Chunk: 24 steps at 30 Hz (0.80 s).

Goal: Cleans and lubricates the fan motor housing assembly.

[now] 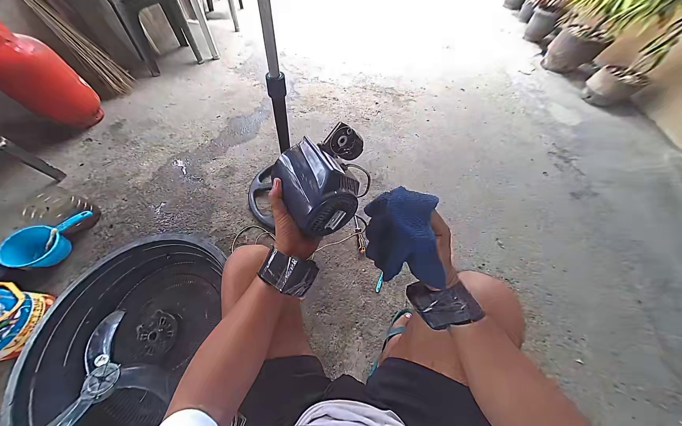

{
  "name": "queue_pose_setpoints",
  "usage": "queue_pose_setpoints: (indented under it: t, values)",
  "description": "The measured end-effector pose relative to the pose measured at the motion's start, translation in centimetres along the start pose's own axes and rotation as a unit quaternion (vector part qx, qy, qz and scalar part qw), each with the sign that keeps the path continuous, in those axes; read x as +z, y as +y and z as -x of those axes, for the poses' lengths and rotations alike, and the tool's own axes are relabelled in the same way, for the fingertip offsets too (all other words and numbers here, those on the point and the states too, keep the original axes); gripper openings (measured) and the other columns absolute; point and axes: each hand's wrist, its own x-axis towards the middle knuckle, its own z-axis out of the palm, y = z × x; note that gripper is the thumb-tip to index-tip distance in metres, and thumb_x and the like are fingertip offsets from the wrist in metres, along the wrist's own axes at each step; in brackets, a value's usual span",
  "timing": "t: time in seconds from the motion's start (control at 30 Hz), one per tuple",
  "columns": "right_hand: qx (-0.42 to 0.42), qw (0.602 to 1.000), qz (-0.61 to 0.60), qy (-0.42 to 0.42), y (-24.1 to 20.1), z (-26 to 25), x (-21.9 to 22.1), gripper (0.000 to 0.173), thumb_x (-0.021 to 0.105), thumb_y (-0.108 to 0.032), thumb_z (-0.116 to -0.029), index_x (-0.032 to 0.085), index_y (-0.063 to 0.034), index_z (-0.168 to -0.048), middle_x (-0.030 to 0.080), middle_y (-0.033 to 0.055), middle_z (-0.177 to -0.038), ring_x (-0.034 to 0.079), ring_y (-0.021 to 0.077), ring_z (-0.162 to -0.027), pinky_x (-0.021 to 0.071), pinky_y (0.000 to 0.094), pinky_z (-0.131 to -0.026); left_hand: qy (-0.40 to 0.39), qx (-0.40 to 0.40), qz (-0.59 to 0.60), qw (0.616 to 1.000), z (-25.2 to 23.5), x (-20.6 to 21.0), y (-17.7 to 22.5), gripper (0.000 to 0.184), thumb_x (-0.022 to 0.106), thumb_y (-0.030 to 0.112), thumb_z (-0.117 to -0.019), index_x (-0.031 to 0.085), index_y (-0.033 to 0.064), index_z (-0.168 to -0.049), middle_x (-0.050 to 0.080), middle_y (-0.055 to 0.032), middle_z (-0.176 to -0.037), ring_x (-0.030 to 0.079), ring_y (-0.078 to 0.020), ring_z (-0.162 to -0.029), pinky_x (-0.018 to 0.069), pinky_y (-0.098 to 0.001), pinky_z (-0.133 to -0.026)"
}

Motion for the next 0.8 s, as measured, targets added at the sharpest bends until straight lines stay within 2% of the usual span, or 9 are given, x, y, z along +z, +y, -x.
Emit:
queue_pose_setpoints:
  t: [0.07,0.1,0.2,0.33,0.43,0.57,0.7,0.77,0.8]
  values:
    - [-0.09,0.985,0.149,-0.008,1.1,-0.5,1.5,0.036,0.074,-0.031,-0.0919,0.07,-0.0068,-0.118,0.073,0.0026,-0.108,0.069,0.011,-0.103,0.0587,0.0358,-0.094,0.003,-0.023,0.054,0.998,0.3,-1.2,-1.2,0.067,0.056,0.074,-0.0874,0.062,0.0218,-0.129,0.07,-0.0095,-0.116,0.068,-0.0246,-0.107,0.0574,-0.051,-0.088]
    - [-0.106,0.967,0.23,-0.024,0.8,-1.0,2.8,0.04,0.072,-0.039,-0.0934,0.071,-0.0048,-0.113,0.073,0.0047,-0.106,0.067,0.0102,-0.106,0.0561,0.0345,-0.097,0.0,-0.034,0.072,0.997,0.6,-1.4,-1.5,0.066,0.057,0.073,-0.0873,0.063,0.021,-0.127,0.07,-0.0093,-0.114,0.068,-0.0237,-0.106,0.0578,-0.0495,-0.087]
    - [-0.143,0.914,0.376,-0.054,0.8,-1.9,6.0,0.046,0.049,-0.043,-0.1055,0.069,-0.0012,-0.104,0.072,0.0114,-0.089,0.07,0.0156,-0.09,0.0569,0.0322,-0.084,-0.054,-0.036,0.113,0.991,0.6,-1.5,-1.7,0.054,0.064,0.064,-0.088,0.068,0.0197,-0.119,0.073,-0.0055,-0.107,0.071,-0.0172,-0.1,0.06,-0.0404,-0.085]
    - [-0.247,0.897,0.357,0.085,1.6,0.2,6.9,0.022,0.057,-0.02,-0.1001,0.064,-0.0083,-0.083,0.069,0.0065,-0.079,0.068,0.0079,-0.085,0.0548,0.0212,-0.083,-0.127,-0.048,0.218,0.966,0.6,-1.8,-2.1,0.052,0.062,0.06,-0.091,0.07,0.015,-0.116,0.073,-0.0071,-0.108,0.071,-0.0192,-0.102,0.0588,-0.0415,-0.088]
    - [-0.277,0.916,0.275,0.088,0.3,1.1,5.9,0.012,0.066,-0.019,-0.0982,0.064,-0.0103,-0.09,0.069,-0.0005,-0.093,0.066,-0.0017,-0.098,0.0547,0.0175,-0.09,-0.197,-0.047,0.243,0.948,1.0,-2.6,-2.3,0.054,0.053,0.058,-0.0975,0.068,0.0137,-0.123,0.072,-0.0061,-0.117,0.068,-0.018,-0.111,0.0556,-0.0398,-0.096]
    - [-0.247,0.939,0.231,0.056,-0.9,1.4,5.2,0.012,0.066,-0.022,-0.099,0.066,-0.0175,-0.11,0.069,-0.0117,-0.11,0.062,-0.0077,-0.109,0.0539,0.0165,-0.096,-0.211,-0.042,0.236,0.947,0.8,-1.6,-1.9,0.048,0.056,0.053,-0.0976,0.068,0.0144,-0.124,0.072,-0.0069,-0.118,0.068,-0.0183,-0.112,0.0546,-0.0404,-0.097]
    - [-0.198,0.937,0.287,-0.008,-1.5,1.2,6.5,0.019,0.055,-0.024,-0.1042,0.065,-0.0094,-0.099,0.069,0.0008,-0.093,0.065,-0.0003,-0.098,0.052,0.0173,-0.093,-0.195,0.017,0.165,0.967,1.3,-0.2,-1.7,0.038,0.059,0.046,-0.0989,0.071,0.0161,-0.118,0.075,-0.0029,-0.11,0.071,-0.0122,-0.104,0.0575,-0.0344,-0.093]
    - [-0.23,0.93,0.286,-0.002,-1.8,1.5,6.5,0.021,0.058,-0.02,-0.1021,0.063,-0.0071,-0.087,0.067,0.0044,-0.084,0.065,0.0019,-0.091,0.0514,0.0169,-0.089,-0.165,0.02,0.183,0.969,1.6,-0.3,-1.7,0.038,0.062,0.046,-0.0962,0.074,0.0139,-0.112,0.076,-0.0035,-0.103,0.073,-0.012,-0.097,0.0593,-0.0324,-0.088]
    - [-0.239,0.935,0.263,-0.013,-2.2,1.5,6.0,0.021,0.062,-0.021,-0.1007,0.061,-0.0077,-0.084,0.066,0.0032,-0.084,0.065,0.0001,-0.09,0.0521,0.016,-0.087,-0.207,0.01,0.198,0.958,1.0,-2.2,-2.2,0.042,0.06,0.048,-0.0972,0.07,0.0132,-0.119,0.074,-0.0049,-0.109,0.071,-0.0142,-0.103,0.0572,-0.035,-0.092]
